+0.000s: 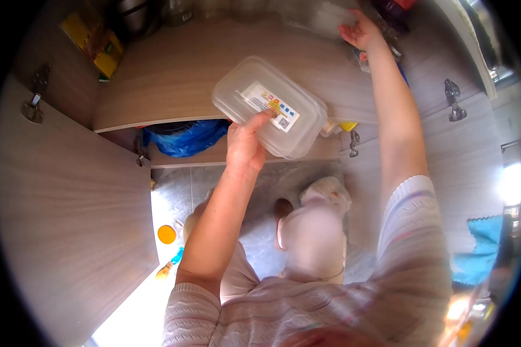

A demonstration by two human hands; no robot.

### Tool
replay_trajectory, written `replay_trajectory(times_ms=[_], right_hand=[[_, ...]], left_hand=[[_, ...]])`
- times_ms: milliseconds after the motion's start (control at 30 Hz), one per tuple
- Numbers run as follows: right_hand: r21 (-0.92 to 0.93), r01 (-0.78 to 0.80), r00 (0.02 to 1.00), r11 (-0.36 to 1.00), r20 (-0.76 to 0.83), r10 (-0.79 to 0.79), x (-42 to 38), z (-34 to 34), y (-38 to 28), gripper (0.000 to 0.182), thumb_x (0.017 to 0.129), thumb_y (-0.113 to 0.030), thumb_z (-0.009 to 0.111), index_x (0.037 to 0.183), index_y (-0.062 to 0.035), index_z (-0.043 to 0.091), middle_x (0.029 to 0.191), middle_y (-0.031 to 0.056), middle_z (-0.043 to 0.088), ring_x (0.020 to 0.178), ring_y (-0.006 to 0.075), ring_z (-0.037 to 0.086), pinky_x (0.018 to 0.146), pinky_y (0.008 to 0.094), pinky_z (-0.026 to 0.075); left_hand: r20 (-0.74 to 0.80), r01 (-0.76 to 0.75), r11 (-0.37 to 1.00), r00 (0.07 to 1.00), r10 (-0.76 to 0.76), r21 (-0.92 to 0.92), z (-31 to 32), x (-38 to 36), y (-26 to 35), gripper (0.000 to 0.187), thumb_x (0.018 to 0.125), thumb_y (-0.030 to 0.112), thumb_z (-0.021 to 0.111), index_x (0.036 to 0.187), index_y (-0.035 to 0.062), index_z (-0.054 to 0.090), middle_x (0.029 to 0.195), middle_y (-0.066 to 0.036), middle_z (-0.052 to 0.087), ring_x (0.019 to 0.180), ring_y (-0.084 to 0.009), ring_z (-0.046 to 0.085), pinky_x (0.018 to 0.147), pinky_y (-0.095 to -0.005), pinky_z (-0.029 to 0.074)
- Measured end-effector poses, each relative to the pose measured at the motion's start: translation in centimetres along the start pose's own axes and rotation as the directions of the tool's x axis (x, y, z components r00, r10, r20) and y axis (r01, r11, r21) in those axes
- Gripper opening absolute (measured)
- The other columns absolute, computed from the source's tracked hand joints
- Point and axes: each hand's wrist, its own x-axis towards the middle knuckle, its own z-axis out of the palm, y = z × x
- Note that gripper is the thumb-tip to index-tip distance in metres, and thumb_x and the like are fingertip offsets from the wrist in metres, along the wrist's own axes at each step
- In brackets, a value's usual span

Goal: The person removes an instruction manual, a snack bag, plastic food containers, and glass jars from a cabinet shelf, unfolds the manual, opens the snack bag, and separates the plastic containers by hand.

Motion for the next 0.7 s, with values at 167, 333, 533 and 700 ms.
replay_trajectory(times_ms=[167, 333, 533, 700], right_hand=[[-0.025, 0.070, 0.974, 0.997, 0.216, -0.063, -6.5, -0.3, 4.2, 0.034, 0.079, -0.037, 0.059, 0.107, -0.0181, 0.051, 0.074, 0.0116, 0.055, 0.071, 0.0260, 0.059, 0.064, 0.0402, 0.052], [-0.128, 0.031, 0.855, 0.991, 0.518, 0.040, -10.4, 3.0, 8.1, 0.044, 0.071, -0.038, 0.068, 0.104, -0.0114, 0.053, 0.071, 0.0110, 0.058, 0.063, 0.0243, 0.061, 0.059, 0.0379, 0.053], [-0.388, 0.160, 0.777, 0.908, 0.617, 0.127, -9.7, 6.5, 7.3, 0.062, 0.074, -0.053, 0.059, 0.110, -0.0042, 0.049, 0.081, 0.0121, 0.060, 0.067, 0.0228, 0.061, 0.062, 0.0366, 0.052], [-0.750, 0.391, 0.920, 0.533, 0.297, -0.258, -3.3, 4.7, 5.4, 0.068, 0.076, -0.053, 0.058, 0.127, -0.0130, 0.039, 0.109, 0.0096, 0.057, 0.096, 0.0242, 0.057, 0.080, 0.0431, 0.047]], left_hand=[[-0.085, -0.159, 0.986, 0.984, 0.154, -0.047, -0.9, 0.6, 1.5, 0.042, 0.069, -0.002, 0.063, 0.109, -0.0029, 0.050, 0.105, -0.010, 0.057, 0.098, -0.0217, 0.054, 0.088, -0.0344, 0.041], [-0.127, -0.300, 0.949, 0.950, 0.287, -0.102, -3.7, 2.0, 4.9, 0.039, 0.069, -0.001, 0.062, 0.107, -0.0012, 0.052, 0.105, -0.008, 0.056, 0.098, -0.0210, 0.053, 0.089, -0.0339, 0.041], [-0.198, -0.432, 0.898, 0.890, 0.411, -0.080, -4.9, 1.2, 8.3, 0.037, 0.075, 0.003, 0.059, 0.111, -0.0004, 0.050, 0.108, -0.008, 0.054, 0.102, -0.0215, 0.052, 0.088, -0.0356, 0.042], [-0.221, -0.486, 0.873, 0.857, 0.465, -0.049, -5.6, 1.1, 9.3, 0.038, 0.077, 0.004, 0.059, 0.113, 0.0011, 0.048, 0.111, -0.008, 0.053, 0.105, -0.0212, 0.050, 0.089, -0.0357, 0.042]])
